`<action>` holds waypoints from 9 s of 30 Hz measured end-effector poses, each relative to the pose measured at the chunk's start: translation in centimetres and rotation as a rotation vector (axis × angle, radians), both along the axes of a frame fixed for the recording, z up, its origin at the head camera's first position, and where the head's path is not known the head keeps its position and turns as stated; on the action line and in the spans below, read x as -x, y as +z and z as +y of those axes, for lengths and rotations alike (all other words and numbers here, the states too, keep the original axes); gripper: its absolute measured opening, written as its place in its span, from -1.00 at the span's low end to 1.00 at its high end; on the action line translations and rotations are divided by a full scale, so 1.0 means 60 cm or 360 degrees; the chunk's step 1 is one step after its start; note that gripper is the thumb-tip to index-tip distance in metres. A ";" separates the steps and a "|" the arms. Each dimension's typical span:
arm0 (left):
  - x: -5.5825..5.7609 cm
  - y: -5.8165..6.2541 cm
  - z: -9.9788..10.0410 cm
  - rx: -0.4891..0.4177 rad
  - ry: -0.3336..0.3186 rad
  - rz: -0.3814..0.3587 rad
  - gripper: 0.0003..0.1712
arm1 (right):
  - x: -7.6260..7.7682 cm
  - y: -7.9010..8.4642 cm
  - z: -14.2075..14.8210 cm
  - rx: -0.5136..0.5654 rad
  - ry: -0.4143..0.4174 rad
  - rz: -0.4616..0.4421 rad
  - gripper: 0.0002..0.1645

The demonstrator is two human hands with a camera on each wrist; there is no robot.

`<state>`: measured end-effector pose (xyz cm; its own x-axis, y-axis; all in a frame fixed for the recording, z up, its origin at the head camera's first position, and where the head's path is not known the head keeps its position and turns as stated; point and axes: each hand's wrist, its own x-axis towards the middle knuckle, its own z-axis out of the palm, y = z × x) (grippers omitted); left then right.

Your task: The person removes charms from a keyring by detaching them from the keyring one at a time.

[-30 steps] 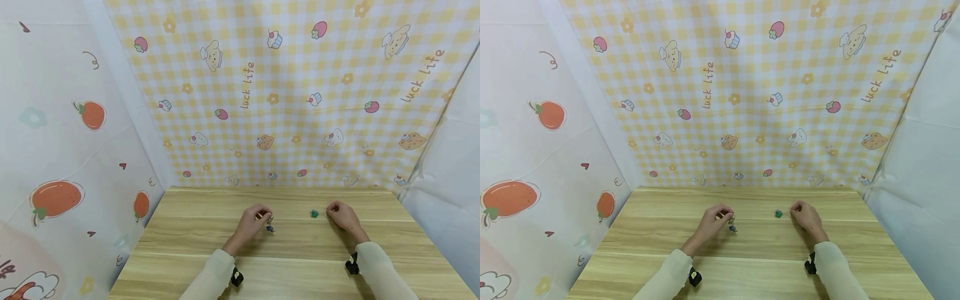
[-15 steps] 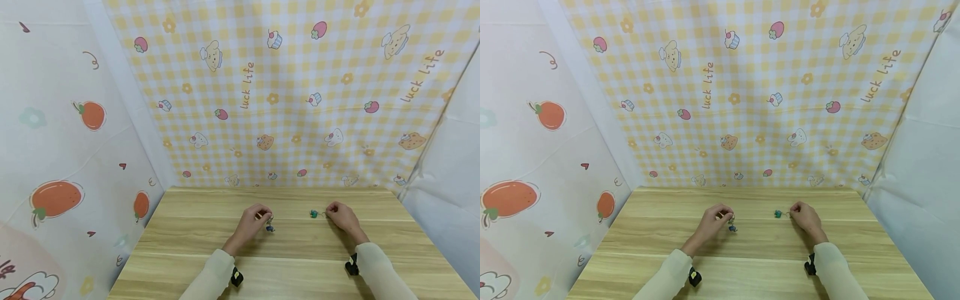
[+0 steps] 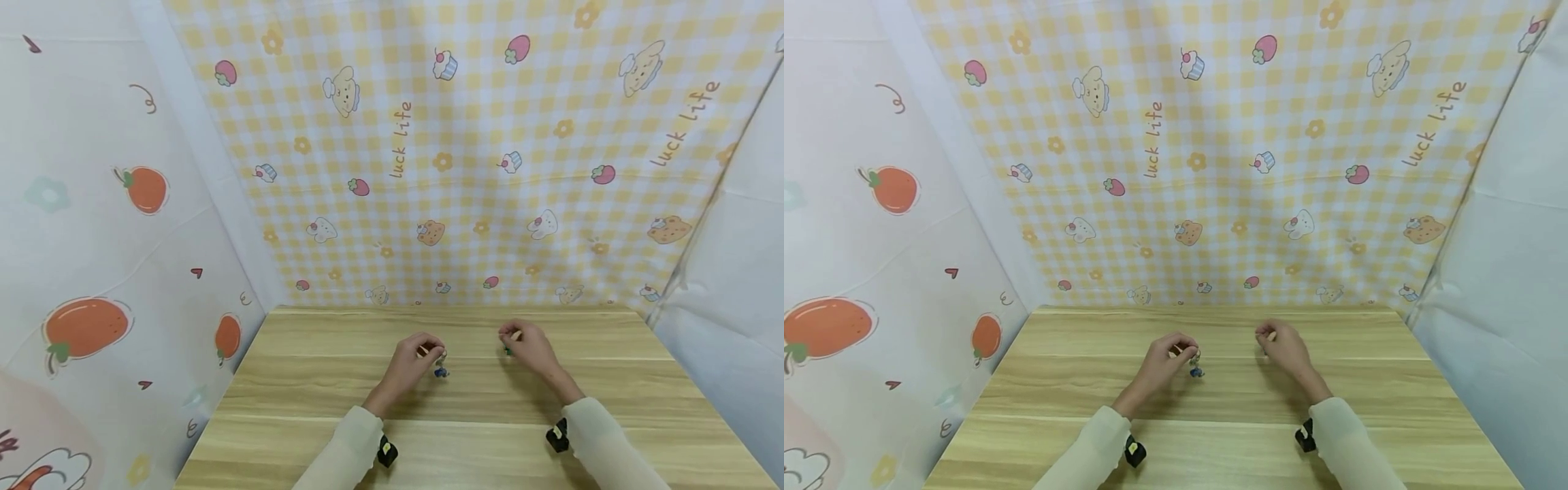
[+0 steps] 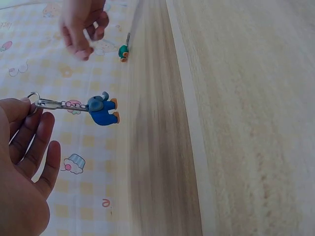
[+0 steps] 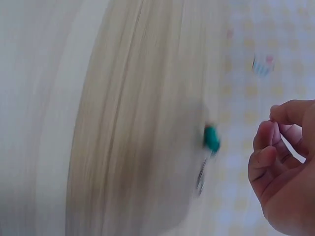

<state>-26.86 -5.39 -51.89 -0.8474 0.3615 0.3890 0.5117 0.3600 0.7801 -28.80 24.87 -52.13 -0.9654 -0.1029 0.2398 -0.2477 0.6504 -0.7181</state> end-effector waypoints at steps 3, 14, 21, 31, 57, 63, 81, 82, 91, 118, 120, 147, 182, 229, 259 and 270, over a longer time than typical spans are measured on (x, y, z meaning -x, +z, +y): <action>0.001 0.001 0.001 0.0000 -0.0011 -0.0007 -0.83 | -0.006 0.002 -0.035 0.0058 0.0147 0.0041 -0.87; 0.000 0.003 0.002 -0.0040 -0.0021 0.0004 -0.81 | -0.038 -0.004 -0.122 0.0293 0.0570 -0.0056 -0.85; -0.001 -0.002 0.001 -0.0043 -0.0026 0.0018 -0.85 | -0.045 -0.017 -0.143 0.0350 0.0660 -0.0074 -0.85; -0.002 -0.003 0.002 -0.0052 -0.0008 0.0009 -0.85 | -0.045 -0.020 -0.152 0.0341 0.0480 -0.0050 -0.94; -0.003 -0.001 0.007 0.0015 -0.0009 -0.0072 -0.85 | -0.047 0.002 -0.154 0.0244 0.0315 0.0165 -0.93; -0.003 -0.001 0.010 0.0023 -0.0007 -0.0073 -0.82 | -0.048 0.006 -0.155 0.0156 0.0279 0.0272 -0.83; -0.003 -0.009 0.008 0.0017 -0.0041 -0.0093 -0.81 | -0.044 0.005 -0.155 0.0034 0.0300 0.0327 -0.74; -0.002 -0.009 0.008 0.0016 -0.0043 -0.0092 -0.81 | -0.044 0.004 -0.155 0.0025 0.0305 0.0341 -0.74; -0.003 -0.013 0.009 0.0015 -0.0043 -0.0071 -0.83 | -0.042 -0.001 -0.152 -0.0019 0.0352 0.0389 -0.72; -0.010 0.000 0.016 0.0010 0.0006 -0.0261 -0.82 | -0.041 -0.006 -0.136 -0.0168 0.0626 0.0474 -0.81; -0.010 -0.001 0.015 0.0004 0.0002 -0.0297 -0.81 | -0.040 -0.008 -0.134 -0.0226 0.0664 0.0512 -0.84; -0.010 0.003 0.014 0.0025 0.0104 -0.0208 -0.83 | -0.054 -0.021 -0.146 -0.0089 0.0487 0.0513 -0.84; -0.012 0.001 0.010 0.0016 0.0102 -0.0103 -0.90 | -0.065 -0.019 -0.164 0.0051 0.0372 0.0387 -0.95; -0.014 0.000 0.011 0.0040 0.0140 -0.0094 -0.90 | -0.066 -0.017 -0.160 0.0229 0.0466 0.0270 -0.80; -0.020 0.000 0.016 -0.0007 0.0104 -0.0084 -0.90 | -0.066 -0.017 -0.159 0.0242 0.0401 0.0100 -0.90; -0.020 0.004 0.019 0.0006 0.0142 -0.0099 -0.89 | -0.066 -0.019 -0.154 0.0282 0.0475 0.0209 -0.83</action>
